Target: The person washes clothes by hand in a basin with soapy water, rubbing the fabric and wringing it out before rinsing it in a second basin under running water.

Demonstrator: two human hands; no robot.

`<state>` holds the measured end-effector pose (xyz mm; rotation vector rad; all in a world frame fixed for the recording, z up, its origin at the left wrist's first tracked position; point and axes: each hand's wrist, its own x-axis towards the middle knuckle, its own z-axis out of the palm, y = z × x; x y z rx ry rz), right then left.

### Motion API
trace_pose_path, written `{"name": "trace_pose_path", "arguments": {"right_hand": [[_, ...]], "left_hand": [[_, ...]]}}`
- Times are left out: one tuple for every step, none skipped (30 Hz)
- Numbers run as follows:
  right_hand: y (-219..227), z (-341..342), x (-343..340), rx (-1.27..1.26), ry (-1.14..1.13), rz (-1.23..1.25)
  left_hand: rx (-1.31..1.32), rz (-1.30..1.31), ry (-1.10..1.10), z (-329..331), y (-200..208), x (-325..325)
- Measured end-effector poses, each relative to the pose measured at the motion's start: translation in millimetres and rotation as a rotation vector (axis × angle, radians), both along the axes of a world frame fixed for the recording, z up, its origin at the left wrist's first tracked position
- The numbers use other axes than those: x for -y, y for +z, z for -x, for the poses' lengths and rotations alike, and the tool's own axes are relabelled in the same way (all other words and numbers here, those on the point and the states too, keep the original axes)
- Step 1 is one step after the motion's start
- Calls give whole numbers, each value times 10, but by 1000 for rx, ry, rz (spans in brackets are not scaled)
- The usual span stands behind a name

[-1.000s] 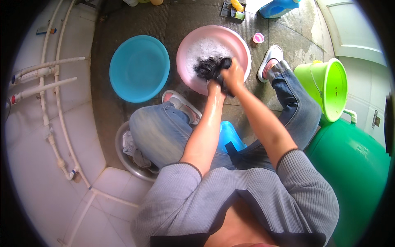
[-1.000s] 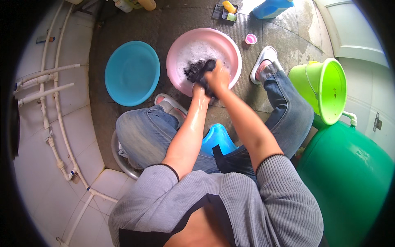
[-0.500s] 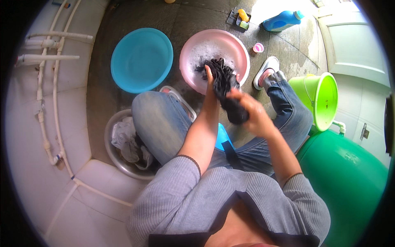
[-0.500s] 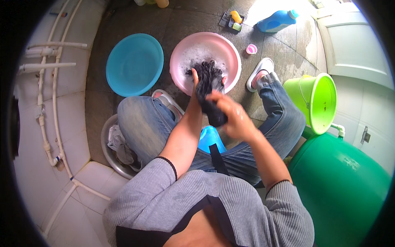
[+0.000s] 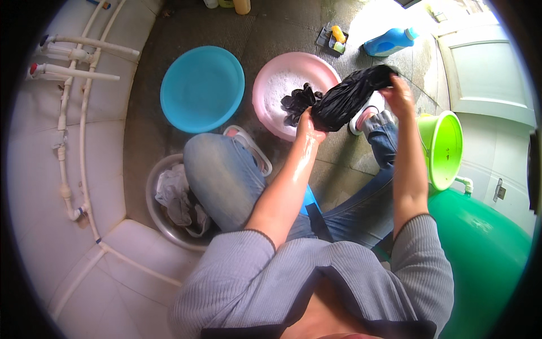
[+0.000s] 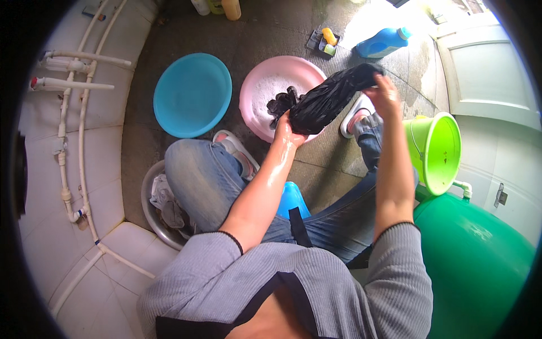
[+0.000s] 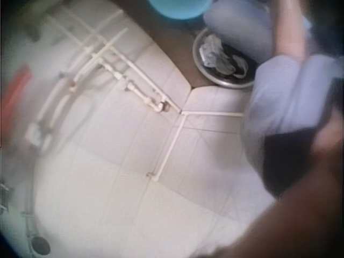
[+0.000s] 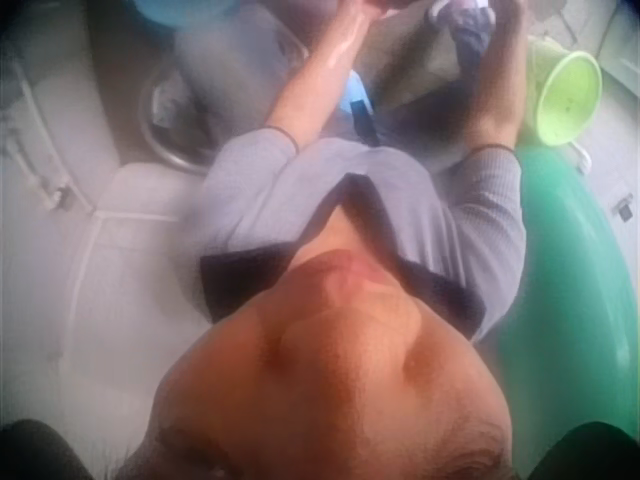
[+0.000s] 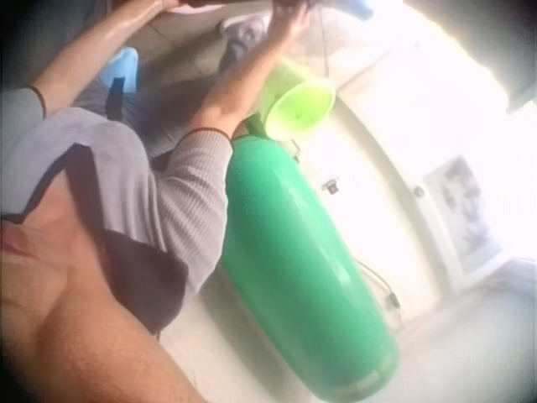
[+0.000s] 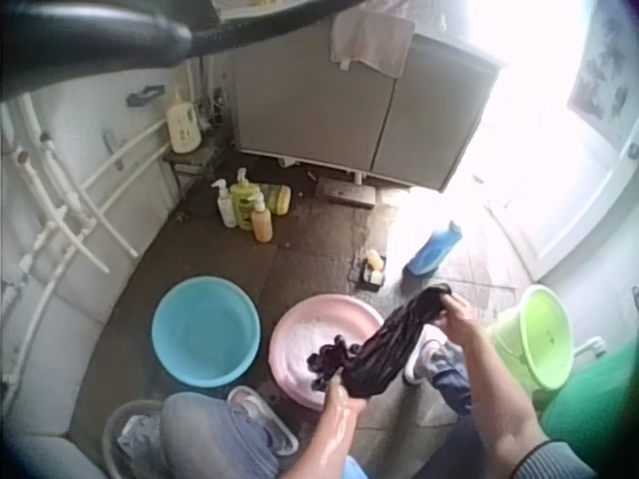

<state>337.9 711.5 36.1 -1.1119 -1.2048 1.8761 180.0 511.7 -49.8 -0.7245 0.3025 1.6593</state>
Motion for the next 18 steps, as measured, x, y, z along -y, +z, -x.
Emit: {"name": "trace_pose_path", "arguments": {"right_hand": [[-464, -82, -170, 222, 32, -66], [-856, -179, -361, 445, 69, -130], [-1270, 68, -129, -86, -51, 135], [-1490, 549, 439, -39, -32, 376], [-1614, 810, 859, -93, -14, 537], [-1646, 933, 1107, -217, -21, 637], [-1633, 969, 1309, -351, -39, 710], [-1591, 1011, 1462, -489, -50, 760], [-1519, 1075, 1567, -609, -53, 775], [-1486, 1069, 1614, -711, -60, 775], [-1454, 1088, 1633, -777, -72, 760], [-1421, 1113, 1609, -834, -80, 739], [-1404, 1107, 1568, -868, -83, 722], [-1394, 1057, 1462, -894, -90, 698], [-1379, 978, 1363, -900, -88, 691], [-1356, 924, 1277, -906, -82, 690], [-1335, 904, 1197, -904, -66, 689], [-1312, 880, 1105, -878, -52, 696]], "left_hand": [[0, -78, -31, -32, 180, -77], [-9, -171, -48, -79, 300, -150], [-31, -236, -48, -56, 323, -147], [-88, -253, -22, 121, 231, -8], [-85, -236, -7, 201, 197, 68], [-90, -322, -2, 212, 197, 93], [-86, -412, -8, 186, 185, 95], [-82, -498, -16, 173, 169, 119], [-49, -497, -6, 184, 161, 155], [-43, -460, -4, 152, 210, 179], [-40, -421, 0, 133, 261, 219], [-40, -380, 6, 125, 317, 265], [-87, -314, -10, 98, 390, 329], [-82, -273, -59, 66, 357, 375], [-78, -232, -108, 42, 291, 446], [-77, -186, -150, 63, 233, 514], [-157, -236, -212, 134, 251, 590], [-295, -142, -277, 201, 263, 637]]}}
